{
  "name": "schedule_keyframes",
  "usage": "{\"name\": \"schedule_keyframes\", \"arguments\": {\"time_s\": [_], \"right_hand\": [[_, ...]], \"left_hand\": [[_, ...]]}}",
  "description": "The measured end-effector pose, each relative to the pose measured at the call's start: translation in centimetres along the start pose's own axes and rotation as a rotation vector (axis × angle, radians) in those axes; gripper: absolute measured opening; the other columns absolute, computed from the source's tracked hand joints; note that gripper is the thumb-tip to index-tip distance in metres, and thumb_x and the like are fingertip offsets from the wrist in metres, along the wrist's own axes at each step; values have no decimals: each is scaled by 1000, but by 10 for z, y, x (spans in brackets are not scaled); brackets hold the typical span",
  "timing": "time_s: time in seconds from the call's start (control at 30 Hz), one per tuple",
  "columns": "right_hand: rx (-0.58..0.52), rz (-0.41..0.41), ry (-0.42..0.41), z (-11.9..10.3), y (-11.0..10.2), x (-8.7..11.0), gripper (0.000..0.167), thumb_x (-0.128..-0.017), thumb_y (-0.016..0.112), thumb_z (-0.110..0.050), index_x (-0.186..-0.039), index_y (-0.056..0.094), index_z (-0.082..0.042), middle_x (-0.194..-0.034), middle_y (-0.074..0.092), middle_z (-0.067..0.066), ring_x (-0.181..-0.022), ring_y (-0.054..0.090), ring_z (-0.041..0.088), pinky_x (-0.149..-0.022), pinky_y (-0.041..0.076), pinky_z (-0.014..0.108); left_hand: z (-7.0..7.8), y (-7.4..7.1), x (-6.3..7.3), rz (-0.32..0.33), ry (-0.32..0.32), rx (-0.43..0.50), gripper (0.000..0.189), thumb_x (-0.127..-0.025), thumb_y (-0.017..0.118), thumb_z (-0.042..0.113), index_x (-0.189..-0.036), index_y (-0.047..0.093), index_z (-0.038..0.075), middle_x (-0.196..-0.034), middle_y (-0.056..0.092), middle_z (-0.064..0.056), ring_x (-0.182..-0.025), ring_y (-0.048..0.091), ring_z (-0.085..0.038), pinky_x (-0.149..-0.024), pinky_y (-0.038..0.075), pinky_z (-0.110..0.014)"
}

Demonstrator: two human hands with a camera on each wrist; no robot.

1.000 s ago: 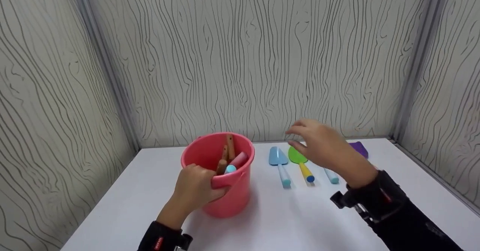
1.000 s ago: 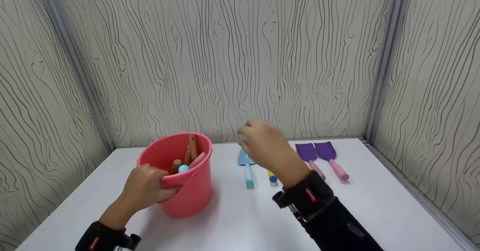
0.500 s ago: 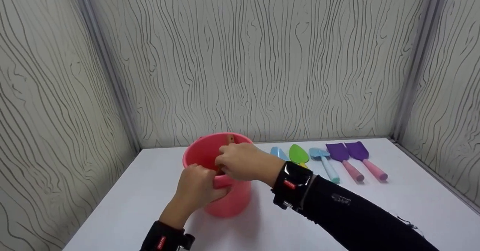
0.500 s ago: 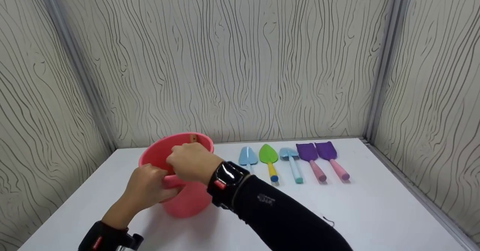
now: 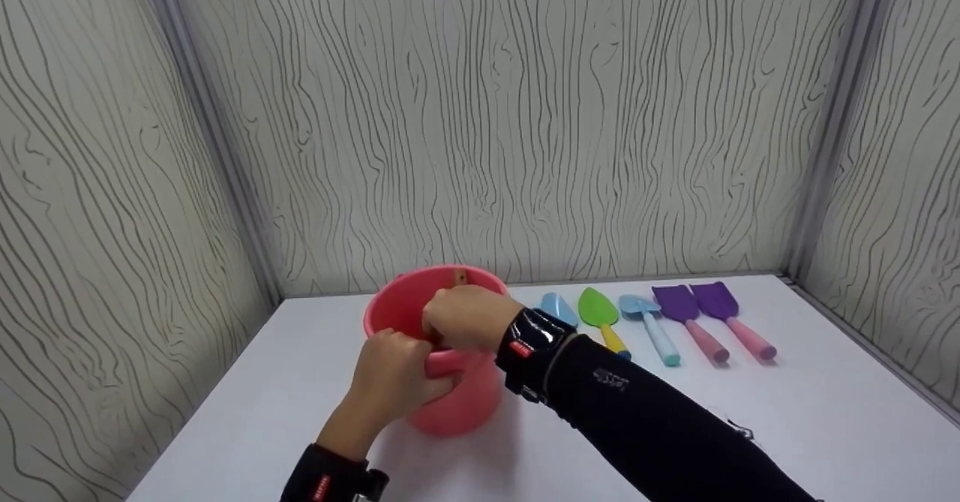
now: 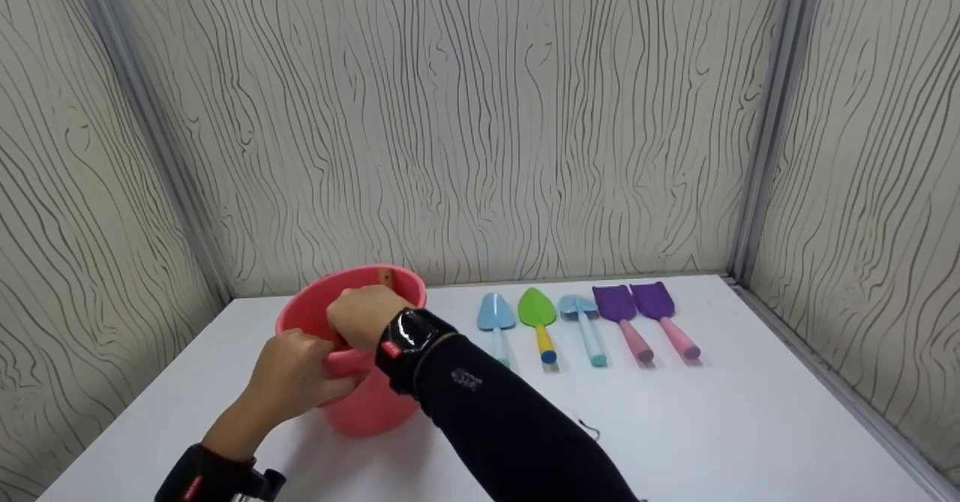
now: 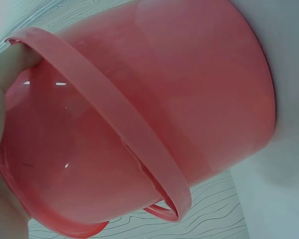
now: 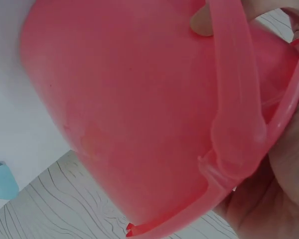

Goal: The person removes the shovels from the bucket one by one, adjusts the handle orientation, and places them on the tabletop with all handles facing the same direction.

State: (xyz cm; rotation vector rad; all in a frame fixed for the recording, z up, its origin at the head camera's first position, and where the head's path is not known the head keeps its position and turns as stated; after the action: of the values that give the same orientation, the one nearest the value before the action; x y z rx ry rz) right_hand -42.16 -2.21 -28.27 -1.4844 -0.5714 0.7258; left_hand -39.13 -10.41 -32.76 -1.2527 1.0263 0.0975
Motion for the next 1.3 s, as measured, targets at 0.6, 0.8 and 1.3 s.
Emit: {"name": "schedule_keyframes", "arguments": {"time_s": [0.6, 0.8, 1.3], "right_hand": [[543, -29, 32, -11, 12, -22, 42, -98, 65, -9, -64, 42, -17, -56, 36, -5, -56, 44, 10, -74, 59, 25], [673, 12, -54, -2, 7, -18, 30, -99, 70, -20, -71, 59, -19, -61, 49, -5, -63, 48, 12, -67, 50, 22], [429, 17, -52, 66, -44, 29, 34, -101, 74, -16, -134, 76, -23, -101, 78, 2, -83, 64, 18, -75, 58, 26]], "left_hand": [[-7, -2, 4, 1, -5, -21, 48, -71, 95, 31, -58, 51, 19, -50, 43, 9, -49, 34, -4, -53, 37, -21], [-5, 2, 3, 2, 6, -9, 46, -71, 96, 33, -60, 53, 18, -51, 45, 7, -49, 35, -4, -53, 40, -22], [-6, 6, -1, -47, -3, -25, 41, -73, 97, 39, -62, 63, 18, -54, 54, 8, -51, 39, -4, -59, 51, -24]]}}
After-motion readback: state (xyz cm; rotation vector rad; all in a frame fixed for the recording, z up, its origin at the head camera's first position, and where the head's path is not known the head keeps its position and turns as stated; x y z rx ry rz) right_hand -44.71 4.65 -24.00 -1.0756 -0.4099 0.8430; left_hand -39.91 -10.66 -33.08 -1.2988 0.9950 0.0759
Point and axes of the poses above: each hand's wrist, its own x-axis away from the middle knuckle, its own y-axis out of the palm, z = x × y, the point moved 7 cm from there along -x, towards the middle knuckle
